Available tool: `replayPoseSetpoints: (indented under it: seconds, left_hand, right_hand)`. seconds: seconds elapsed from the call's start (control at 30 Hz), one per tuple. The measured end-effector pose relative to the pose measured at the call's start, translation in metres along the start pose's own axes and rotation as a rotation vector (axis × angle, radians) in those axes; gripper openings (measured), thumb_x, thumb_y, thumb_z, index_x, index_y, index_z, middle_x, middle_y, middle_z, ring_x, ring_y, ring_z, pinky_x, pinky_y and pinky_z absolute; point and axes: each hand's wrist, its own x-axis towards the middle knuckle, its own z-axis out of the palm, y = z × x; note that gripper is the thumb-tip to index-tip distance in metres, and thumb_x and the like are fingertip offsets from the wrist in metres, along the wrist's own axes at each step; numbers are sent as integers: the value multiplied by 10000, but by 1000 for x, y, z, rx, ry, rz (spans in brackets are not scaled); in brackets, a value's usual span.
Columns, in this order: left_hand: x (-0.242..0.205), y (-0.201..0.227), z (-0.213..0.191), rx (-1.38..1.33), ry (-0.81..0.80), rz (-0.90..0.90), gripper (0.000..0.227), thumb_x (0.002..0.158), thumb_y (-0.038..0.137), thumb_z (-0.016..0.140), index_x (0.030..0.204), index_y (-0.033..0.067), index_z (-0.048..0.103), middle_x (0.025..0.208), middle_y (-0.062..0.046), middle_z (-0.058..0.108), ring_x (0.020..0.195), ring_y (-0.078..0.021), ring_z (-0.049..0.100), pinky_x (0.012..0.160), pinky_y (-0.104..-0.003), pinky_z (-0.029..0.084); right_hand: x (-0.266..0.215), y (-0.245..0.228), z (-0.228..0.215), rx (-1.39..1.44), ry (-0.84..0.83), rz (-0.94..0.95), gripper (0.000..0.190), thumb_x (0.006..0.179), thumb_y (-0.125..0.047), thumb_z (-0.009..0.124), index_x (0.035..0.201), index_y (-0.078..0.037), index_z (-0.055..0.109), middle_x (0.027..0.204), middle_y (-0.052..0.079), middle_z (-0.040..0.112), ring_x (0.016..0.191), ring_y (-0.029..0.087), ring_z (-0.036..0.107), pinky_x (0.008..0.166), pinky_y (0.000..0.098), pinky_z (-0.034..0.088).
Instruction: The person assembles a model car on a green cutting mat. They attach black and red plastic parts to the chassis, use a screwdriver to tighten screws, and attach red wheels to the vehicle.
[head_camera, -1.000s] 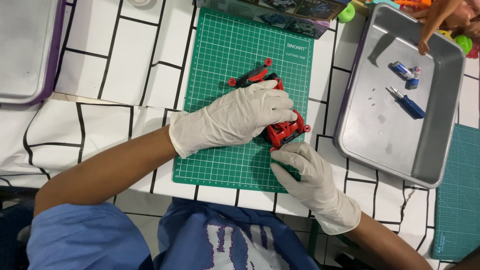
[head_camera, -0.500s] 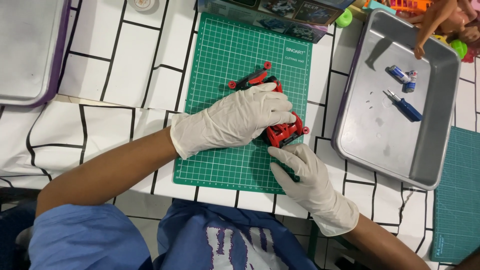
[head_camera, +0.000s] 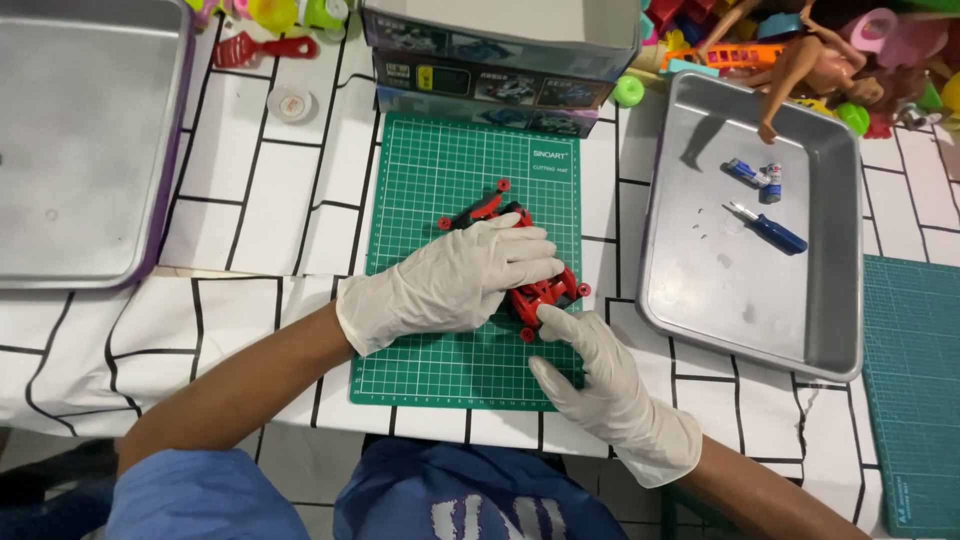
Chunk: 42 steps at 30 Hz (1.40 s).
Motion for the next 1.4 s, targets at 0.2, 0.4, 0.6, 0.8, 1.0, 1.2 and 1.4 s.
replayPoseSetpoints:
  seconds: [0.2,0.4,0.6,0.8,1.0,1.2,1.4]
  left_hand:
    - [7,35,-11,154,-32,-152,959,852,727,585,1565,130,352,1362,-158,578,1385,-383,483,1223,-547,262]
    - [24,50,-9,159,-277,-325,1067,805,826,554,1550,104,305,1389,-148,506,1470,-373,331,1254,-582,112]
    - [26,66,-27,-62,-207,-332,896,790,796,630,1405,162,478,1295,-142,605,1462,-354,389,1282,-537,74]
    - [12,50,-31,-234,-43,-276,340,785,494,828,983,221,779,1026,37,795,1292,-160,617,1291,-407,203]
    - [5,56,-32,-427,-11,-318,146,892,225,736,773,175,804,800,-13,805,1165,-176,709,1264,-382,277]
    - [1,48,-21,-311,27,-223,241,985,262,655,766,199,732,871,56,804,1245,-131,661,1268,-426,226]
    - [1,57,-15,440,351,-305,353,977,449,664,827,139,587,740,-46,608,837,-265,700,999,-455,523]
  right_hand:
    - [14,-10,-8,31,109,-62,564,789,-2,783,1329,48,628,973,123,722,890,258,770,770,369,633]
    - [77,-16,-103,-277,261,204,170,947,-5,772,1087,-99,782,869,28,760,830,190,743,794,307,581]
    - [87,91,-164,-523,-146,793,274,907,0,703,1147,-92,798,1073,184,760,1066,361,717,825,466,596]
    - [75,109,-148,-471,-186,787,220,895,-57,748,1110,-66,796,1071,195,747,1079,390,700,853,492,594]
    - [63,148,-139,-491,-132,801,151,897,-70,758,1020,-142,809,1012,82,730,1044,304,696,835,483,587]
    - [62,144,-147,-417,-140,770,134,880,-77,755,1002,-100,806,1019,166,730,1042,365,692,818,473,583]
    - [62,131,-148,-364,8,720,201,870,-50,758,1045,-139,805,923,130,730,919,290,704,786,391,566]
